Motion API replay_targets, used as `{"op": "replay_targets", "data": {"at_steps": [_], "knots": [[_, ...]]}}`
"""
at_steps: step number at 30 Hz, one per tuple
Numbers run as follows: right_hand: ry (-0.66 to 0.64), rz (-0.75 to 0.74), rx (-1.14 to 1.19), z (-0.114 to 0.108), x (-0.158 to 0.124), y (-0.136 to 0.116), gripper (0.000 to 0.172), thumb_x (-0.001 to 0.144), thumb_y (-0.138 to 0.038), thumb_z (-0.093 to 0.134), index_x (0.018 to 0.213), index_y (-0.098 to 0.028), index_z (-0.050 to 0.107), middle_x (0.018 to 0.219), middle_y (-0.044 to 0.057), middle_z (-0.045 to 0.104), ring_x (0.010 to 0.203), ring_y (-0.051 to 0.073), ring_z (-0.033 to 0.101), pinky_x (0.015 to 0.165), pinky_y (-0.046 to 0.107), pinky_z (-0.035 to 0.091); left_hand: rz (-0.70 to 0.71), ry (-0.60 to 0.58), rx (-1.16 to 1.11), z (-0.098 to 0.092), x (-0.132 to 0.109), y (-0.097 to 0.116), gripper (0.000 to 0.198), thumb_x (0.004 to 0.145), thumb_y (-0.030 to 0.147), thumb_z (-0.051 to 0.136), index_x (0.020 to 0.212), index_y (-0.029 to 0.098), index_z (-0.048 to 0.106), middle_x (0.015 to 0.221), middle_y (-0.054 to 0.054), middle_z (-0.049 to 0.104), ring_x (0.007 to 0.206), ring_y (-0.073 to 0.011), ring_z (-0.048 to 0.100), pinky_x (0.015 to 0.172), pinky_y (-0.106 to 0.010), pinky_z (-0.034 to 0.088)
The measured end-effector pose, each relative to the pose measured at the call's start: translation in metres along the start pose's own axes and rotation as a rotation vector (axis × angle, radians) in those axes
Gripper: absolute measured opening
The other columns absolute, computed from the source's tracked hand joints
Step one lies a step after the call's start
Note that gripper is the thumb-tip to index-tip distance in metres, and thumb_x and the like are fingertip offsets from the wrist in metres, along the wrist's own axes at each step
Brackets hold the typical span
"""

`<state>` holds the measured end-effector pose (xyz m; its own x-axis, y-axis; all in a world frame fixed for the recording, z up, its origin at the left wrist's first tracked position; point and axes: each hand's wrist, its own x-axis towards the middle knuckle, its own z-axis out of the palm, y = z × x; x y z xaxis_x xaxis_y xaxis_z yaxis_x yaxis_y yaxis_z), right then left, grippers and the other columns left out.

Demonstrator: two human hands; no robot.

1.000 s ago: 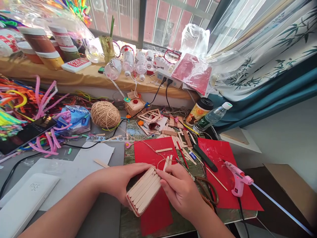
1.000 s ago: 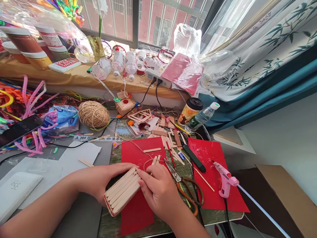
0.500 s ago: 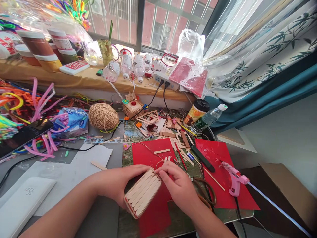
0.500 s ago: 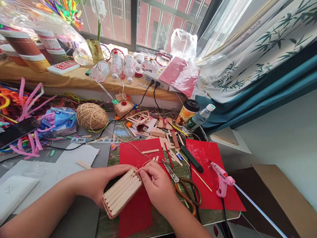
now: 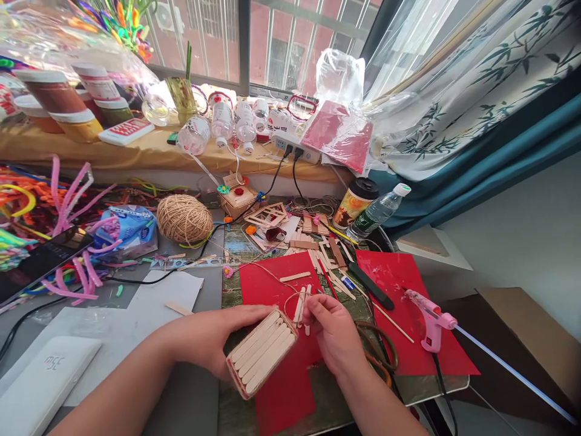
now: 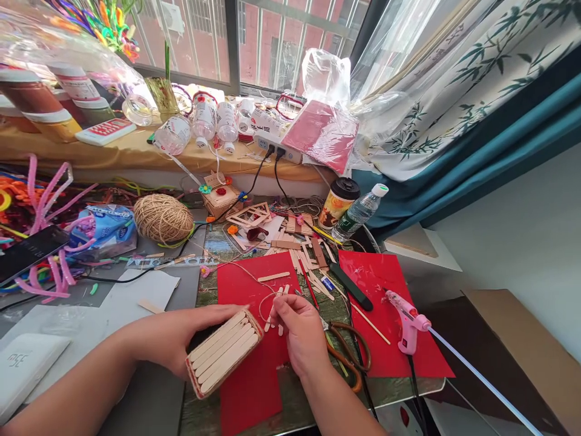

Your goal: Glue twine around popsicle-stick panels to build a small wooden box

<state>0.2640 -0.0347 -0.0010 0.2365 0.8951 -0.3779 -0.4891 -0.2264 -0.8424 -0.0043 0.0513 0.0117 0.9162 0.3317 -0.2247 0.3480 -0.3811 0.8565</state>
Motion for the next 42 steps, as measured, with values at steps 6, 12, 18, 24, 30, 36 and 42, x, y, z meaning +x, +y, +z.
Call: {"op": "replay_targets", "data": {"at_steps": [6, 12, 18, 24, 30, 36, 42], "knots": [[0.005, -0.05, -0.06, -0.014, -0.008, 0.006, 0.039, 0.072, -0.047, 0.101, 0.084, -0.015, 0.081, 0.073, 0.004, 0.079, 0.065, 0.015, 0.067, 0.063, 0.026, 0.05, -0.047, 0.019, -0.075, -0.017, -0.023, -0.006, 0.102, 0.084, 0.036, 0.081, 0.172, 0.037, 0.03, 0.177, -0.004, 0.039, 0.16, -0.0357, 0.041, 0.132, -0.045, 0.036], [-0.088, -0.239, -0.197, -0.022, -0.026, 0.004, 0.027, 0.088, -0.044, 0.089, 0.082, -0.02, 0.078, 0.08, 0.003, 0.077, 0.077, 0.019, 0.07, 0.077, 0.031, 0.056, -0.02, 0.53, -0.097, 0.002, -0.011, 0.029, 0.052, 0.103, 0.06, 0.06, 0.145, 0.028, 0.063, 0.154, -0.011, 0.065, 0.144, -0.033, 0.058, 0.118, -0.046, 0.051], [-0.21, -0.646, -0.466, -0.018, -0.047, 0.002, 0.007, 0.102, -0.027, 0.072, 0.096, -0.027, 0.076, 0.103, 0.005, 0.076, 0.101, 0.022, 0.072, 0.095, 0.035, 0.056, 0.062, 0.834, 0.161, 0.027, 0.003, 0.043, 0.02, 0.107, 0.026, 0.061, 0.098, 0.027, 0.079, 0.106, -0.003, 0.084, 0.101, -0.0207, 0.077, 0.091, -0.033, 0.059], [-0.226, -0.528, -0.447, -0.013, -0.037, -0.001, 0.022, 0.108, -0.038, 0.064, 0.127, -0.03, 0.07, 0.132, 0.009, 0.071, 0.127, 0.026, 0.066, 0.114, 0.041, 0.05, 0.035, 0.966, 0.094, 0.023, -0.001, 0.044, 0.03, 0.112, 0.027, 0.049, 0.091, 0.024, 0.07, 0.096, -0.005, 0.081, 0.098, -0.0213, 0.077, 0.087, -0.034, 0.061], [-0.445, -0.317, -0.447, -0.012, -0.027, 0.005, 0.049, 0.111, -0.058, 0.052, 0.155, -0.037, 0.058, 0.16, 0.007, 0.059, 0.15, 0.029, 0.053, 0.126, 0.048, 0.041, -0.133, 0.549, 0.288, 0.038, 0.0, 0.07, 0.079, 0.084, 0.044, 0.085, 0.153, 0.03, 0.049, 0.15, -0.011, 0.066, 0.127, -0.0309, 0.07, 0.099, -0.041, 0.065], [-0.526, -0.201, -0.24, -0.013, -0.017, 0.015, 0.048, 0.11, -0.062, 0.05, 0.145, -0.034, 0.069, 0.143, 0.009, 0.074, 0.135, 0.03, 0.068, 0.117, 0.049, 0.051, -0.076, 0.474, 0.541, 0.041, 0.003, 0.078, 0.078, 0.072, 0.011, 0.073, 0.146, 0.028, 0.053, 0.139, -0.007, 0.075, 0.118, -0.0289, 0.075, 0.098, -0.041, 0.06], [-0.499, -0.587, -0.338, -0.019, -0.014, -0.001, 0.034, 0.113, -0.048, 0.053, 0.134, -0.036, 0.077, 0.137, 0.006, 0.078, 0.142, 0.029, 0.062, 0.127, 0.054, 0.038, 0.219, 0.517, 0.912, 0.024, 0.006, 0.083, 0.048, 0.102, 0.013, 0.059, 0.15, 0.019, 0.059, 0.143, -0.006, 0.075, 0.13, -0.0251, 0.068, 0.107, -0.042, 0.043]]}}
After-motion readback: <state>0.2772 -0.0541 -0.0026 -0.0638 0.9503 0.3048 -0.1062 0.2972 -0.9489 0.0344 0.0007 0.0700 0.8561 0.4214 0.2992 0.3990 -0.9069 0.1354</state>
